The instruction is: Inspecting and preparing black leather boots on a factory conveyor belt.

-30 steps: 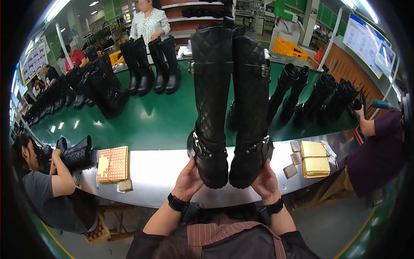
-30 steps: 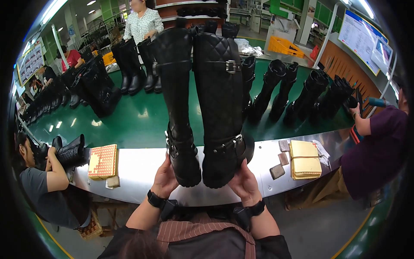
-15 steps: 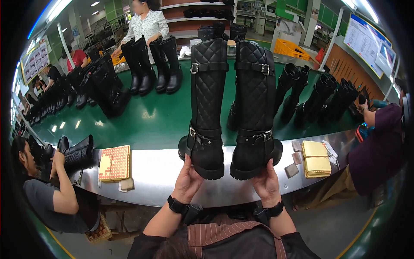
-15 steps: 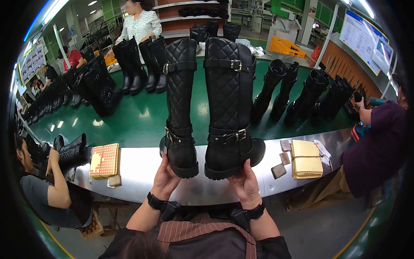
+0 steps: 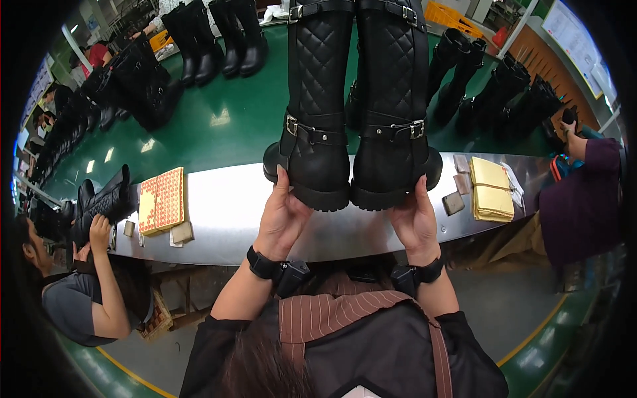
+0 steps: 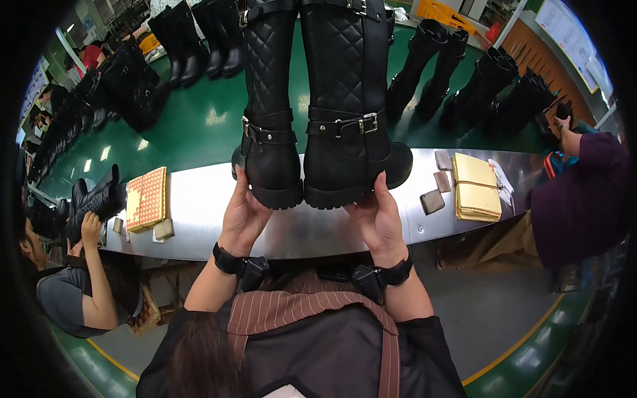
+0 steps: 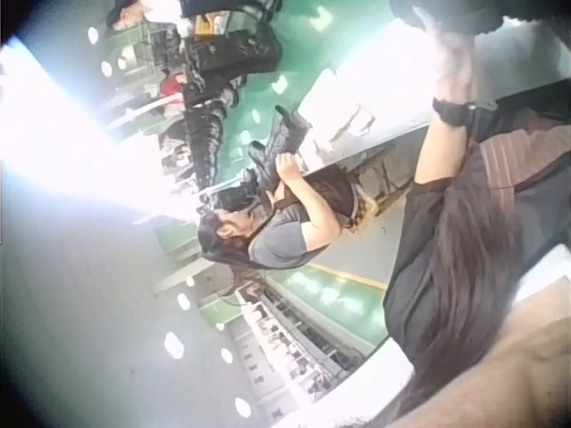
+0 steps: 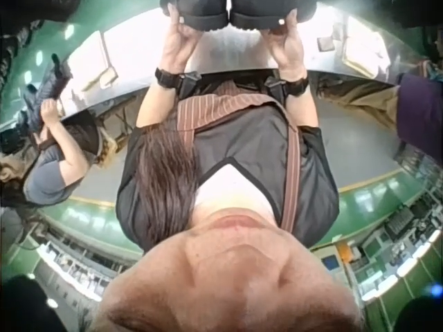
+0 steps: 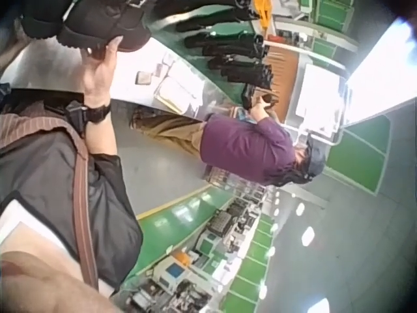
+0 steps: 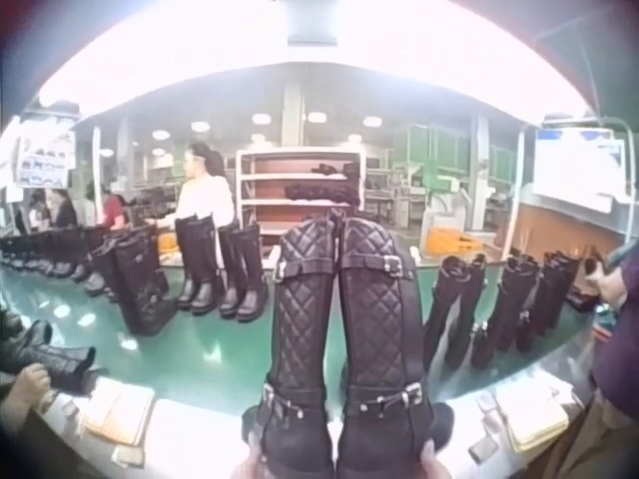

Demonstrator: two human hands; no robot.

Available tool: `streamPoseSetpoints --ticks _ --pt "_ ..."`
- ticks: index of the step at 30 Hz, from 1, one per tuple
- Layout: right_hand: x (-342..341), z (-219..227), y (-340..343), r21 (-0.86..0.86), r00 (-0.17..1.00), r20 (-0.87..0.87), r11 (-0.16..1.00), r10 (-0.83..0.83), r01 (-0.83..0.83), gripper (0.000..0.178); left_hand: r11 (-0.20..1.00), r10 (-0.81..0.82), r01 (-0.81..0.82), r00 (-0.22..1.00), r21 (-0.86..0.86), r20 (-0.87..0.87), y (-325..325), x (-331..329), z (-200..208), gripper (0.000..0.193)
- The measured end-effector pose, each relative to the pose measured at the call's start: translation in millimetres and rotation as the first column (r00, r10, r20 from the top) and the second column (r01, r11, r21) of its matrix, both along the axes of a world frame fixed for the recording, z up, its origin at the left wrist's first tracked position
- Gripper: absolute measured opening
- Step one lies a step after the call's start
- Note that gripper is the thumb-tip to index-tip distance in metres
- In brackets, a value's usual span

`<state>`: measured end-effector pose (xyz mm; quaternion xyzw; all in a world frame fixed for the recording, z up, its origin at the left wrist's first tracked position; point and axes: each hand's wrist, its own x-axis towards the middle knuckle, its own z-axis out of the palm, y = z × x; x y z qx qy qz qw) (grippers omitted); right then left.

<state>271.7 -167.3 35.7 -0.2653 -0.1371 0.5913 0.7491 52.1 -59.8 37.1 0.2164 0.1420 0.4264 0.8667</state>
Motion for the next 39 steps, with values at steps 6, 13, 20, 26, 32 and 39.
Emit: streamPoseSetpoints --ticks 6,13,20,26,32,39 --pt "0.3 4.5 -3.9 0.006 0.999 -0.031 0.999 0.037 -0.037 0.056 0.998 -0.056 0.058 0.998 -0.025 0.042 -1.8 1.0 7.6 0.058" --pt "-4.7 -4.7 3.0 -0.050 0.638 0.770 0.996 -0.013 0.080 0.115 0.912 -0.279 0.405 0.731 -0.067 0.622 -2.4 11.2 11.6 0.059" --pt "27.3 32.3 25.5 0.269 0.447 0.894 0.834 -0.030 -0.482 0.080 0.824 -0.412 0.539 0.782 -0.175 0.467 3.2 -2.0 27.7 0.040" --pt "51.7 31.8 49.5 -0.728 0.539 0.417 0.624 0.732 -0.285 0.039 0.719 -0.611 0.660 0.749 -0.217 0.255 -0.5 4.1 20.8 0.036" --pt "121.4 -23.7 38.4 -0.684 0.466 0.499 0.662 0.731 -0.306 0.036 0.927 -0.230 0.338 0.854 0.160 -0.467 12.5 -15.2 38.0 0.046" --pt "99.5 19.2 11.3 0.003 0.027 1.000 0.857 0.012 -0.514 0.046 0.840 -0.085 0.378 0.800 0.388 -0.594 2.5 -32.1 60.9 0.032"
